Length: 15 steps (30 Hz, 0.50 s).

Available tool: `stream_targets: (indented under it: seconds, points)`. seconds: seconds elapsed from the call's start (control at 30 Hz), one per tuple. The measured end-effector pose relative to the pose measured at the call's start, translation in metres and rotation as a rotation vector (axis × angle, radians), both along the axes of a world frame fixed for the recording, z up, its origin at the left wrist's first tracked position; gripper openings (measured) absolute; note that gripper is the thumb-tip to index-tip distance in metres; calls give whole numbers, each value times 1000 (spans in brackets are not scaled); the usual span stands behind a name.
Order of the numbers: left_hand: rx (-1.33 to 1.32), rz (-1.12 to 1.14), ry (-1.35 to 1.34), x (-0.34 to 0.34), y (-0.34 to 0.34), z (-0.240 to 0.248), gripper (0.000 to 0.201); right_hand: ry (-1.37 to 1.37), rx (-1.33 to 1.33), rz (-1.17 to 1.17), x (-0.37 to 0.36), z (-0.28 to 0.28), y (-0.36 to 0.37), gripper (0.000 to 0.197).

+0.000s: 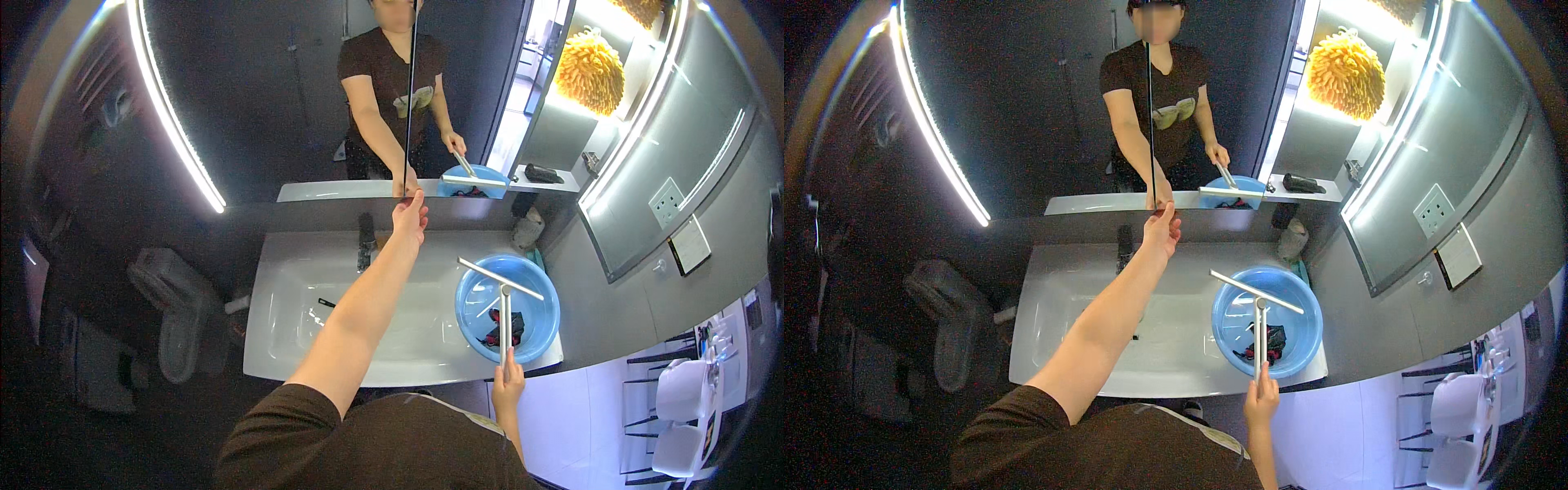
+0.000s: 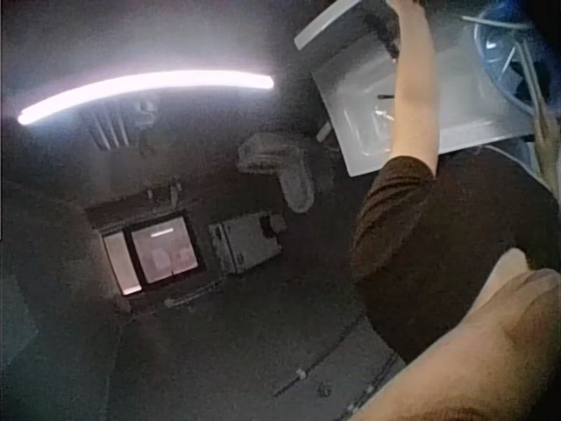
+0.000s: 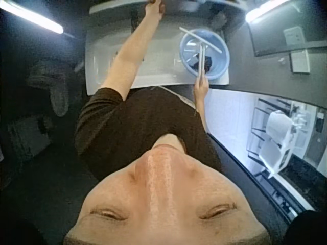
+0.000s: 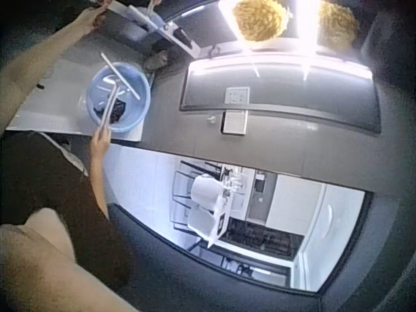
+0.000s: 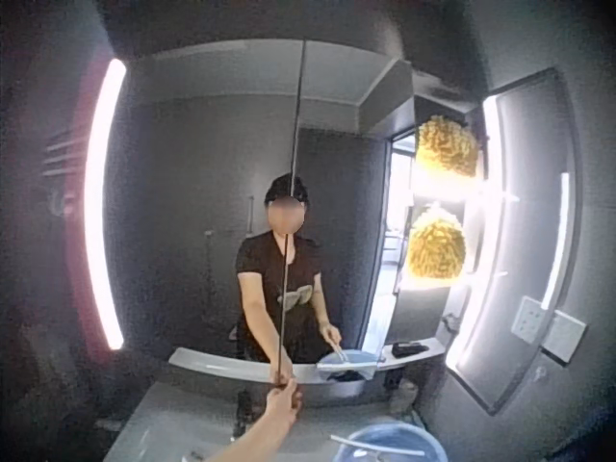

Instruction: The person cleans the bathroom mirror using cloths and a squeegee, first wiping the surface and then using the squeegee to remove excess water.

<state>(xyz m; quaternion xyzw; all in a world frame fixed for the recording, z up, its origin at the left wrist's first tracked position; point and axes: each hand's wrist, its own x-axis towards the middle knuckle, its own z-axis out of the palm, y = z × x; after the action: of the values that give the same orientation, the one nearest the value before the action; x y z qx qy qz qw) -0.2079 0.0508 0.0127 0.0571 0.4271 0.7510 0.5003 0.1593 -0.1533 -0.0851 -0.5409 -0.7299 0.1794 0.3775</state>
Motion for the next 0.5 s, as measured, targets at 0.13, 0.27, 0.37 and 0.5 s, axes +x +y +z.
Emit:
stream_targets:
  seconds: [0.13,0.27,0.37,0.5]
  points:
    - [27,105,23,-2,0,3,23,11,-39,-10,6,3,-4,55]
    - [154,107,-66,-2,-1,8,26,-4,-18,-9,10,1,-2,57]
    - [217,47,-148,-14,1,0,26,14,-71,15,8,0,-3,57]
    - [261,5,-198,-20,3,-10,24,12,-34,64,2,4,-6,56]
